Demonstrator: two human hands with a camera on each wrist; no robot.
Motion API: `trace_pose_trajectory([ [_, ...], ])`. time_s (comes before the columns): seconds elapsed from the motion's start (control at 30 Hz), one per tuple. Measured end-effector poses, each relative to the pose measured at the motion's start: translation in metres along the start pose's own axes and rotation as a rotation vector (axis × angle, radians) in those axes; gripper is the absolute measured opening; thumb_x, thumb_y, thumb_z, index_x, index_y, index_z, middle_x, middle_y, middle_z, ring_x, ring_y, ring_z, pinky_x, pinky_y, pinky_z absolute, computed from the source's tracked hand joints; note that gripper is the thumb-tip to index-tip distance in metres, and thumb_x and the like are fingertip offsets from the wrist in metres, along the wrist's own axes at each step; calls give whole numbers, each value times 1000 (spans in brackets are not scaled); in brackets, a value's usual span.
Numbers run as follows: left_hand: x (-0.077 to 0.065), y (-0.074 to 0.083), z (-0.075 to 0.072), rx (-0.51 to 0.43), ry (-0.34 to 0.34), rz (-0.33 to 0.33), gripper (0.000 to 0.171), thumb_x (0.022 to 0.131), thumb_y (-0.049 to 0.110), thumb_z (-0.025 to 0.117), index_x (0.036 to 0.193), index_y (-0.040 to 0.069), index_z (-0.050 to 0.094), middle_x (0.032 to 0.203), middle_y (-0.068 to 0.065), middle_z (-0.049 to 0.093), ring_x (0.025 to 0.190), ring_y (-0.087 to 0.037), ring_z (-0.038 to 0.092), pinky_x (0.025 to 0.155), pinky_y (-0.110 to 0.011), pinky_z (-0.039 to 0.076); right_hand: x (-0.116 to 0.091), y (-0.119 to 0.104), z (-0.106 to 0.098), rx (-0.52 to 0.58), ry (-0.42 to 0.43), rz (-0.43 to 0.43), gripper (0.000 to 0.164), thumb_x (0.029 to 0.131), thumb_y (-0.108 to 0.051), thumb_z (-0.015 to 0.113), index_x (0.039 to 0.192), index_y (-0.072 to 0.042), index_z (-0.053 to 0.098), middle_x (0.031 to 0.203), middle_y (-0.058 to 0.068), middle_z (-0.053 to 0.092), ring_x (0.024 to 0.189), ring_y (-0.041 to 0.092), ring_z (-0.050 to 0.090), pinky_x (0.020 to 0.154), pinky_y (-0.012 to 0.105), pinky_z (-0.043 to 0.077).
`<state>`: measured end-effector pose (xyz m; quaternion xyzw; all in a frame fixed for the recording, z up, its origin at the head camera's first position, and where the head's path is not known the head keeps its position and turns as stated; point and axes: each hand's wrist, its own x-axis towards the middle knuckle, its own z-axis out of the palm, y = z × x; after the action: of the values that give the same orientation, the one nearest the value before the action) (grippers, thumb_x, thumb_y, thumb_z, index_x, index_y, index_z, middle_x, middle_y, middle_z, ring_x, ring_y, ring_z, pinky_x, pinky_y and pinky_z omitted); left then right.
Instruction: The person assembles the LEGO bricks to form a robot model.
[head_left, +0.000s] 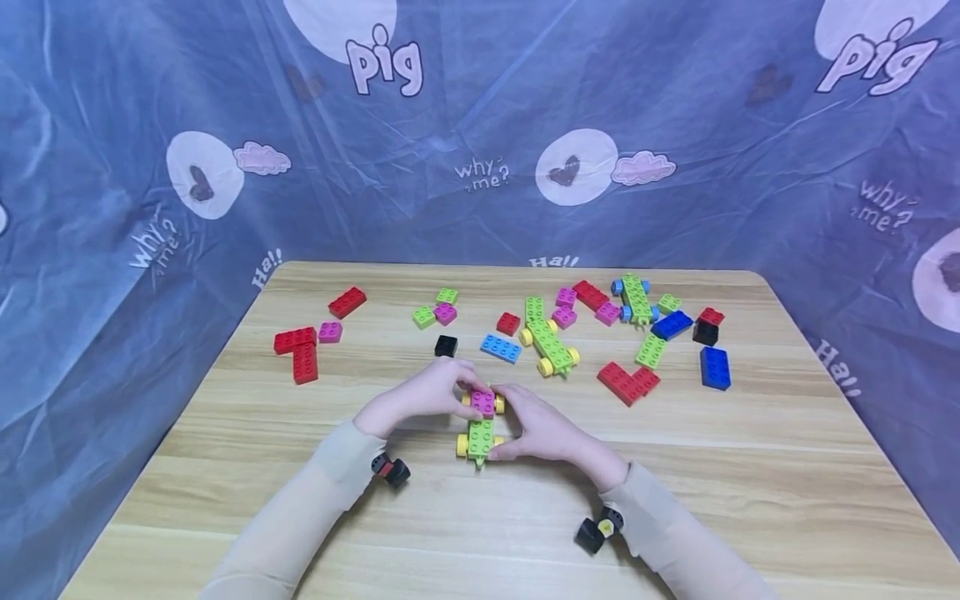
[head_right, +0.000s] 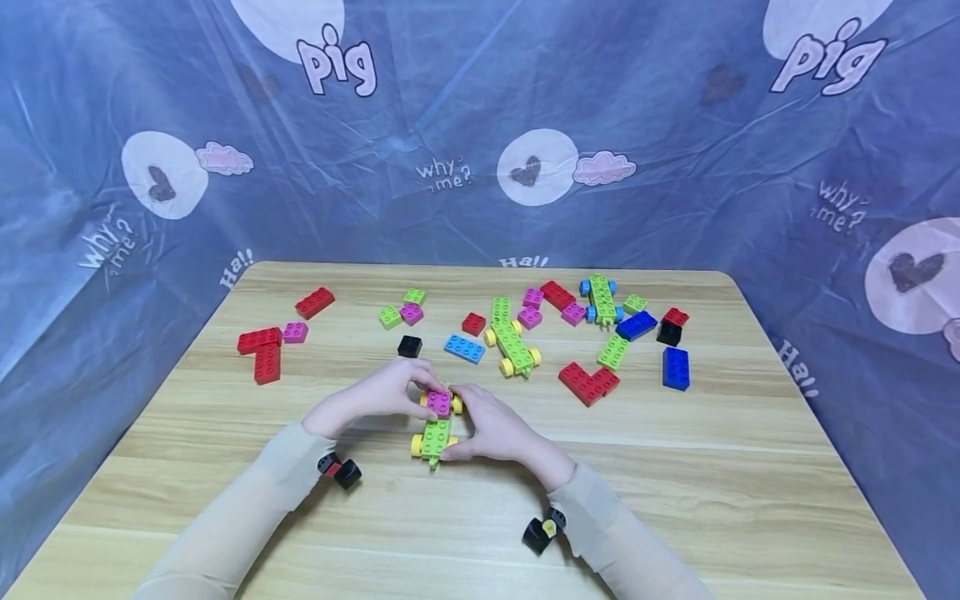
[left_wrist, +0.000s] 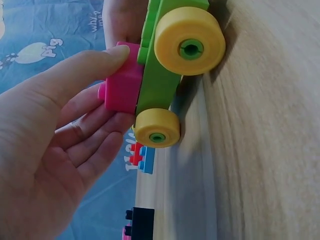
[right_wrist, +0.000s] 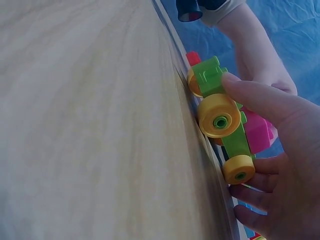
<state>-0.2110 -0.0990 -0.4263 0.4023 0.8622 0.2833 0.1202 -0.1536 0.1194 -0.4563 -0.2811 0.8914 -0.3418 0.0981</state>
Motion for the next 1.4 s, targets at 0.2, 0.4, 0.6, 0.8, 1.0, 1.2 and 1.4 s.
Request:
trace_pose_trajectory([
  [0.2, -7, -2, 1, 9, 14, 35, 37, 78, 23, 79, 110, 6, 71, 103, -2, 67, 95, -14, 64, 86, -23, 52, 2, -3, 2, 10, -1, -10, 107, 67, -49, 82, 146, 3, 33, 148, 20, 39, 137, 35, 38, 113, 50, 31],
  [0.4, -8, -1, 2, 19, 28, 47, 40, 78, 25, 79, 112, 6, 69, 106, -3, 68, 97, -15, 64, 87, -24, 52, 1, -3, 0, 35, -14, 21, 113, 66, -49, 83, 148, 4, 28, 151, 23, 33, 139, 38, 33, 114, 52, 28],
  [0.6, -8, -1, 2, -9, 20, 40, 47, 77, 23, 80, 118, 4, 66, 111, -6, 68, 99, -16, 65, 87, -24, 53, -2, -4, -8, 59, -23, 15, 113, 66, -47, 84, 150, 0, 25, 154, 20, 30, 141, 36, 31, 114, 52, 27],
  [0.8, -9, -4, 3, -40, 14, 54, 43, 77, 19, 80, 115, 6, 67, 107, -3, 68, 98, -16, 65, 87, -27, 54, -7, -4, -23, 89, 6, -43, 97, 74, -36, 81, 148, -1, 30, 152, 19, 34, 139, 37, 33, 112, 56, 28],
  [1.0, -10, -5, 1, -78, -10, 56, 40, 76, 13, 81, 113, 5, 68, 107, -4, 67, 97, -17, 66, 87, -28, 54, -12, 2, -37, 116, 106, -87, 77, 79, -25, 78, 143, -3, 39, 147, 14, 43, 135, 34, 41, 109, 52, 36],
  [1.2, -9, -6, 0, -102, -27, 50, 41, 75, 8, 79, 115, 4, 67, 109, -6, 66, 97, -17, 66, 88, -29, 54, -22, 18, -56, 112, 214, -103, 64, 82, -14, 75, 138, -5, 46, 140, 13, 52, 123, 36, 52, 101, 56, 42],
  [1.4, -11, -5, 1, -87, -24, 50, 41, 77, 9, 78, 116, 3, 67, 108, -6, 66, 97, -16, 66, 88, -28, 54, -33, 37, -76, 76, 335, -63, 56, 81, -9, 75, 132, -2, 53, 131, 16, 59, 116, 36, 56, 98, 57, 44],
])
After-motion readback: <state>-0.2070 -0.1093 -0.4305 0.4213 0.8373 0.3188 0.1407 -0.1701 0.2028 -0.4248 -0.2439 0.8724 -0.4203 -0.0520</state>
